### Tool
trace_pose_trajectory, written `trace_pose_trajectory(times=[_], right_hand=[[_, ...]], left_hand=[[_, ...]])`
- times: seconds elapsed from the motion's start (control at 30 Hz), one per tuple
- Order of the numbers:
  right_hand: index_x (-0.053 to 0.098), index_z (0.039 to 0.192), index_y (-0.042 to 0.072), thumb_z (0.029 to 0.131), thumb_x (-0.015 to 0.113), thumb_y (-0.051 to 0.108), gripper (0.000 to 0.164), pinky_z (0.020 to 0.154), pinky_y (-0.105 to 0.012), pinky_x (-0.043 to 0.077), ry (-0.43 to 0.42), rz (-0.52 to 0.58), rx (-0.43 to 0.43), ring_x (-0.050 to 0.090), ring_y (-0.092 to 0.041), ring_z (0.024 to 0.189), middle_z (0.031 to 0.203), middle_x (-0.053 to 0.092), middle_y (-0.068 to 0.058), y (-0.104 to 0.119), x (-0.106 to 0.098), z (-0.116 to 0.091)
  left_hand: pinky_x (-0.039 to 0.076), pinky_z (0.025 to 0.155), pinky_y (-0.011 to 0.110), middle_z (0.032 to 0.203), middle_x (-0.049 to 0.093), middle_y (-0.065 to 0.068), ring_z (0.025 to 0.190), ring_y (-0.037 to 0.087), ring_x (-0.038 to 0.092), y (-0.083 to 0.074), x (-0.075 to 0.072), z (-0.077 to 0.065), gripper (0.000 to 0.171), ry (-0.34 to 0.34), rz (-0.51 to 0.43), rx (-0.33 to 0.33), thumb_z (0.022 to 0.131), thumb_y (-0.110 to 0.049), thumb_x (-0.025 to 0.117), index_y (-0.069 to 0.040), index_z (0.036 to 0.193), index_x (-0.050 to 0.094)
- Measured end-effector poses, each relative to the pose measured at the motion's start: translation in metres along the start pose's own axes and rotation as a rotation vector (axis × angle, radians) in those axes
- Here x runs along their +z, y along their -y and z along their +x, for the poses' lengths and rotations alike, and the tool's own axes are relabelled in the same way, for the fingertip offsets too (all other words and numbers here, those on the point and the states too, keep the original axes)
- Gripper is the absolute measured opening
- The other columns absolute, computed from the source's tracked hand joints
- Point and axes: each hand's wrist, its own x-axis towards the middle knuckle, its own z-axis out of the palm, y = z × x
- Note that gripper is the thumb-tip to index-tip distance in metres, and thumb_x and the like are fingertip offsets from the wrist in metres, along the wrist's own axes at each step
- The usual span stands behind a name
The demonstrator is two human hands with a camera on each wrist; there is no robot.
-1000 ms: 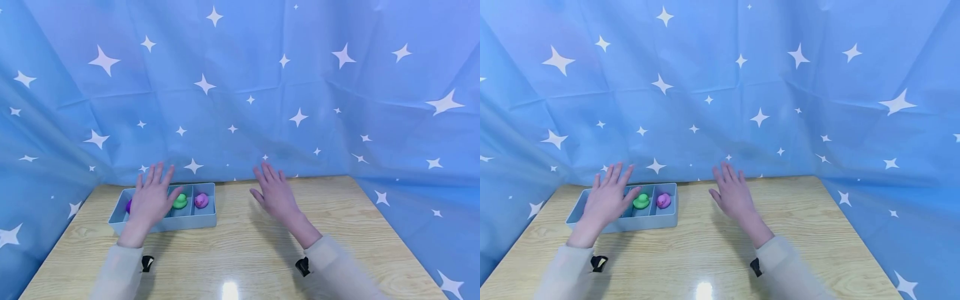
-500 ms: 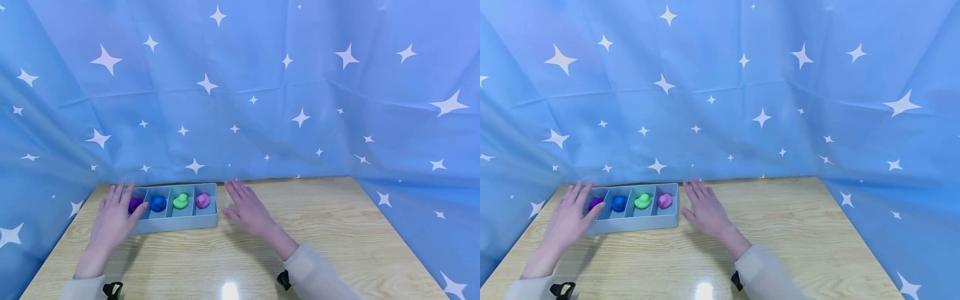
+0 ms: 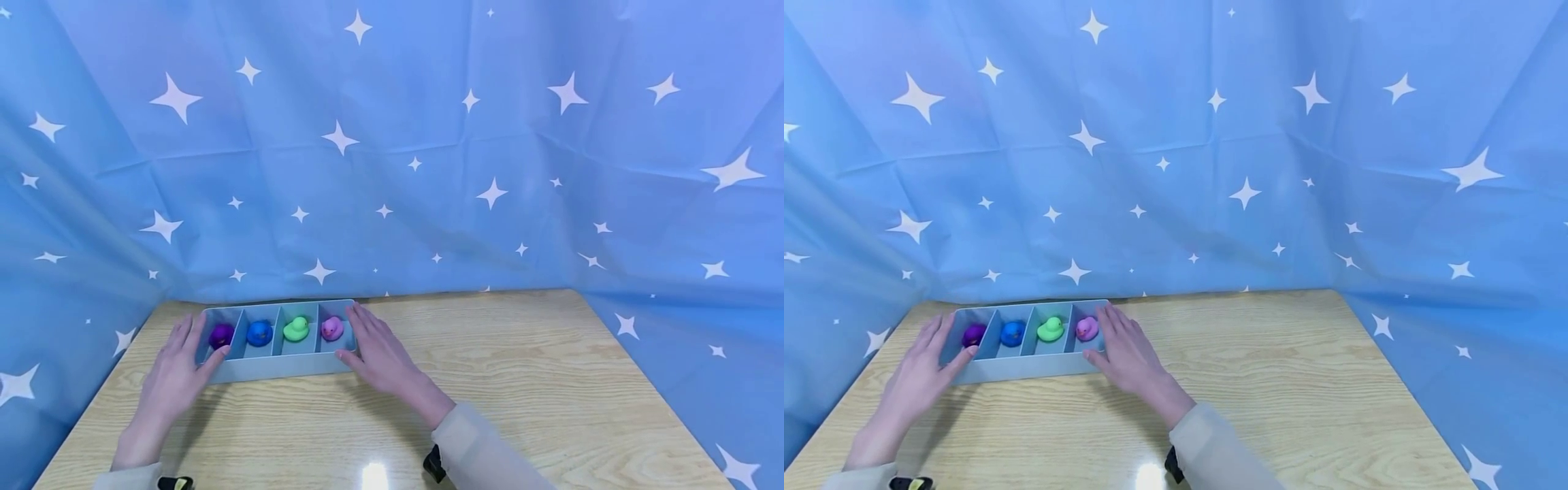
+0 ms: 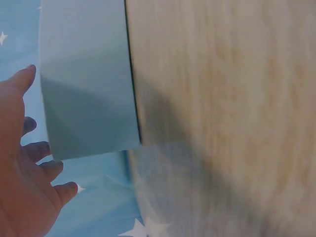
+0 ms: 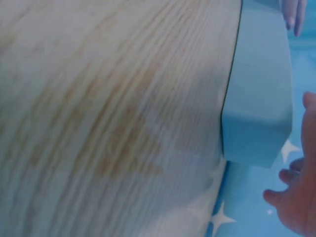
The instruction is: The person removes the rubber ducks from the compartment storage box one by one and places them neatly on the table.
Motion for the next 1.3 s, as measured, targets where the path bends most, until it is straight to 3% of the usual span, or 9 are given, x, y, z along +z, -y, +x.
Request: trace_pose_trajectory(times=[0.2,0.33,0.67,0.97,1.3], right_hand=[[0.024,0.162,0.001,0.109,0.047,0.042,0.071,0.121,-0.058,0.021,0.015,-0.003,0.048,0.017,-0.031,0.155,0.168,0.018,-0.019,0.000,0.006,0.000],[0.026,0.161,0.000,0.112,0.040,0.038,0.064,0.119,-0.063,0.022,0.034,-0.009,0.063,0.021,-0.035,0.154,0.168,0.020,-0.021,-0.001,0.009,-0.001],[0.024,0.161,-0.002,0.114,0.030,0.032,0.058,0.119,-0.064,0.022,0.062,0.085,0.064,0.023,-0.038,0.153,0.168,0.018,-0.021,-0.005,0.013,-0.002],[0.025,0.161,-0.001,0.114,0.030,0.031,0.057,0.119,-0.062,0.024,0.071,0.067,0.047,0.023,-0.038,0.152,0.168,0.019,-0.019,-0.009,0.010,-0.004],[0.030,0.159,-0.003,0.114,0.035,0.028,0.055,0.119,-0.060,0.026,0.047,0.059,0.060,0.025,-0.037,0.152,0.166,0.024,-0.022,-0.017,0.001,-0.017]], left_hand=[[0.027,0.096,0.084,0.161,0.011,0.039,0.136,0.068,0.024,0.006,0.002,-0.001,0.085,0.055,-0.026,-0.079,0.106,-0.051,0.050,-0.002,0.164,0.013],[0.024,0.097,0.085,0.161,0.010,0.040,0.134,0.071,0.024,0.009,0.002,0.001,0.087,0.119,-0.086,-0.136,0.106,-0.053,0.048,-0.001,0.164,0.009],[0.021,0.109,0.078,0.159,0.014,0.042,0.141,0.065,0.017,0.012,0.004,0.003,0.092,0.138,-0.215,-0.182,0.105,-0.053,0.049,0.008,0.160,0.007],[0.017,0.111,0.077,0.160,0.007,0.041,0.144,0.064,0.009,0.010,0.004,0.007,0.098,0.212,-0.274,-0.252,0.104,-0.056,0.052,0.003,0.161,-0.001],[0.018,0.113,0.075,0.162,0.006,0.039,0.146,0.061,0.009,-0.003,0.011,0.012,0.099,0.249,-0.336,-0.252,0.103,-0.053,0.055,0.002,0.162,-0.004]])
